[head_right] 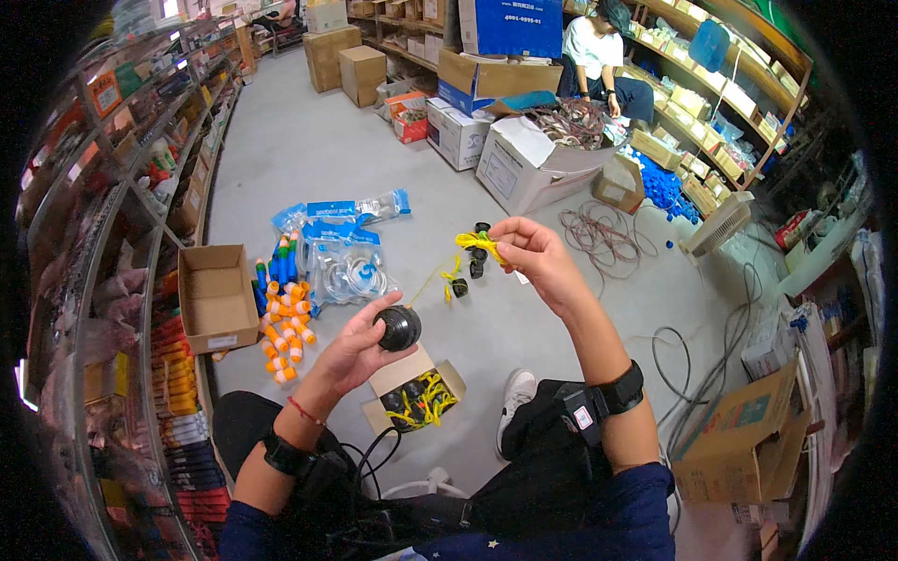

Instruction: The person assembles components of toy cars by hand, attaching wheels and other yellow and black plastic parts while sitting on the floor of a storage area.

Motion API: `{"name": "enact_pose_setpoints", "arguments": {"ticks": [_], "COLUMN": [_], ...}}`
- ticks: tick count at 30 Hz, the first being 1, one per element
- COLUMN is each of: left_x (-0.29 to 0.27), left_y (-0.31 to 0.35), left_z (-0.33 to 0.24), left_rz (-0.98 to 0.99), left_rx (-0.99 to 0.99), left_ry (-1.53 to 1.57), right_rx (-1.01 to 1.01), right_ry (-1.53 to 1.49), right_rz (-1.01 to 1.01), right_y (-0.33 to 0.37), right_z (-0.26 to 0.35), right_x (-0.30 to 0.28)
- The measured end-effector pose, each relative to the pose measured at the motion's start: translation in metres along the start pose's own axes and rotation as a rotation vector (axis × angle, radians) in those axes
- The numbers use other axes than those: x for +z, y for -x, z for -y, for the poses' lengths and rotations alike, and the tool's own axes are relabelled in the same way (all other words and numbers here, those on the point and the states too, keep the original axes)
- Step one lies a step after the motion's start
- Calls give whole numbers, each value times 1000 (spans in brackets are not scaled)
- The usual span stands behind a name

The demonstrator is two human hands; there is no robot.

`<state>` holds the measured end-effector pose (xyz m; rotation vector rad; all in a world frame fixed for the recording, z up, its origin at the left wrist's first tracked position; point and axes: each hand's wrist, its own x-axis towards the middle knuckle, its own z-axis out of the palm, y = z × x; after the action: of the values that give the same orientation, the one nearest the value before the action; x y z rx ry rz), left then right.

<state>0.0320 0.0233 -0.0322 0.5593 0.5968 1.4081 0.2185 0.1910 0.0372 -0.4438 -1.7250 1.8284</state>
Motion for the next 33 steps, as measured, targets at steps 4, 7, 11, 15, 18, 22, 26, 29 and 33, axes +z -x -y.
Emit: {"name": "enact_pose_setpoints", "arguments": {"ticks": [4, 7, 11, 15, 18, 22, 26, 29, 33], "left_x": [1, 7, 12, 15, 14, 15, 12, 11, 12], "left_y": [-2, -2, -2, -2, -1, -1, -1, -1, 0], "left_z": [0, -3, -4, -3, -1, 2, 7, 7, 9], "left_rz": [-18, -18, -9, 31, 23, 4, 21, 24, 47], "left_rx": [76, 95, 100, 89, 74, 4, -13, -27, -8], "left_ry": [-115, -172, -179, -167, -173, -193, -215, -258, -351], "right_rx": [74, 131, 182, 139, 96, 47, 29, 22, -70], "right_ry": [25, 124, 228, 332, 377, 478, 530, 530, 762], "right_rz": [44, 134, 215, 285, 284, 276, 286, 265, 220], "right_y": [2, 3, 3, 3, 2, 4, 5, 7, 7], "right_z": [6, 7, 1, -10, -20, -19, -22, -26, -27], "right_x": [9, 15, 23, 26, 32, 42, 50, 54, 56]}}
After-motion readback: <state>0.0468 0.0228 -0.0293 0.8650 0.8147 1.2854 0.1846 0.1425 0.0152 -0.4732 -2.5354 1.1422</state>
